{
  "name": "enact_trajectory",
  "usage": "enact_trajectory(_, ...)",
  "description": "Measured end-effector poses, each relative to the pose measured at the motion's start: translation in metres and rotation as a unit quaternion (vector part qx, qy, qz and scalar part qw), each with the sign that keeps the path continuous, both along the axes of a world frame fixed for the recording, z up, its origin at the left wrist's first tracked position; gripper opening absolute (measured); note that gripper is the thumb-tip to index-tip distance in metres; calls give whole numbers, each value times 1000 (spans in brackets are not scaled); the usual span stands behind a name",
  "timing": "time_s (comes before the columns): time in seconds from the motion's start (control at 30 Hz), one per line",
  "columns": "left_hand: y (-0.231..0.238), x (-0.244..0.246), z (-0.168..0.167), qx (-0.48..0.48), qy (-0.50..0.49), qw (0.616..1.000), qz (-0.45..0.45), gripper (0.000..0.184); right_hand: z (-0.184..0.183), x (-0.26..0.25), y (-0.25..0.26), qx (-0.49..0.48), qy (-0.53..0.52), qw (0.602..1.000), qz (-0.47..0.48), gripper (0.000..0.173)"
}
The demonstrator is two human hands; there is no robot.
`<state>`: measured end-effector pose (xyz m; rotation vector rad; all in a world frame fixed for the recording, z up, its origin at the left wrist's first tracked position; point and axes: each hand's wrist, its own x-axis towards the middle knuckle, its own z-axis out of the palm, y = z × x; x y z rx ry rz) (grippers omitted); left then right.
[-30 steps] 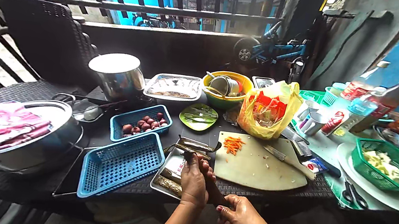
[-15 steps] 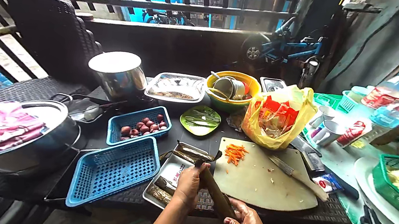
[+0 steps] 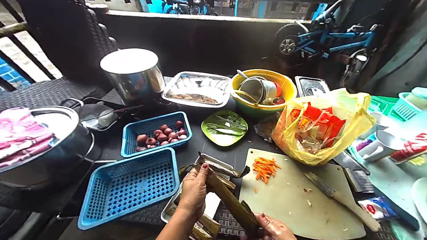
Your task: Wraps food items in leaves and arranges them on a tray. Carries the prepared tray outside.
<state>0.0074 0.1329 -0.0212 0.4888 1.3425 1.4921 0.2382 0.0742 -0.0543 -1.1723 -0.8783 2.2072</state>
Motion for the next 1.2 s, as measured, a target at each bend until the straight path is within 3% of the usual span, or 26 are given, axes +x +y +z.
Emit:
enact_trajectory(0.07, 5, -5, 7, 67, -32, 997, 8, 27, 4, -8, 1, -61, 25, 997, -46, 50)
enact_trajectory(0.2, 12, -17, 31, 166, -139, 976, 12, 46, 10, -34, -2, -96, 35, 989, -103, 33)
enact_trajectory(0.27, 15, -25, 41, 192, -150, 970, 16, 51, 15, -46, -8, -22, -49, 993, -103, 24)
enact_trajectory(0.3, 16, -29, 47, 202, -146, 968, 20, 52, 17, -52, -14, 73, -141, 981, -110, 24)
enact_trajectory(0.33, 17, -32, 54, 212, -138, 967, 22, 50, 20, -57, -22, 205, -249, 937, -131, 32)
enact_trajectory(0.37, 17, -34, 61, 216, -130, 967, 26, 47, 23, -63, -30, 346, -329, 862, -172, 37)
enact_trajectory(0.43, 18, -37, 76, 202, -112, 972, 37, 41, 33, -68, -30, 552, -375, 711, -220, 27)
enact_trajectory(0.5, 17, -35, 89, 165, -105, 979, 50, 37, 41, -75, -25, 620, -399, 639, -222, 16)
enact_trajectory(0.57, 18, -31, 96, 127, -114, 983, 63, 33, 38, -85, -17, 626, -441, 605, -218, 32)
enact_trajectory(0.67, 19, -27, 99, 84, -130, 985, 82, 31, 38, -99, -11, 594, -487, 608, -201, 40)
enact_trajectory(0.8, 22, -24, 100, 64, -122, 985, 99, 28, 39, -104, -11, 553, -479, 652, -198, 37)
enact_trajectory(0.97, 22, -19, 99, 54, -115, 986, 105, 26, 58, -93, -7, 383, -427, 812, -110, 16)
enact_trajectory(1.03, 21, -18, 97, 44, -113, 987, 101, 25, 67, -87, -5, 324, -418, 847, -50, 16)
enact_trajectory(1.13, 23, -17, 90, 36, -96, 990, 100, 23, 73, -76, 1, 285, -404, 867, 58, 17)
enact_trajectory(1.2, 25, -19, 84, 18, -72, 993, 88, 22, 73, -69, 1, 326, -390, 856, 95, 17)
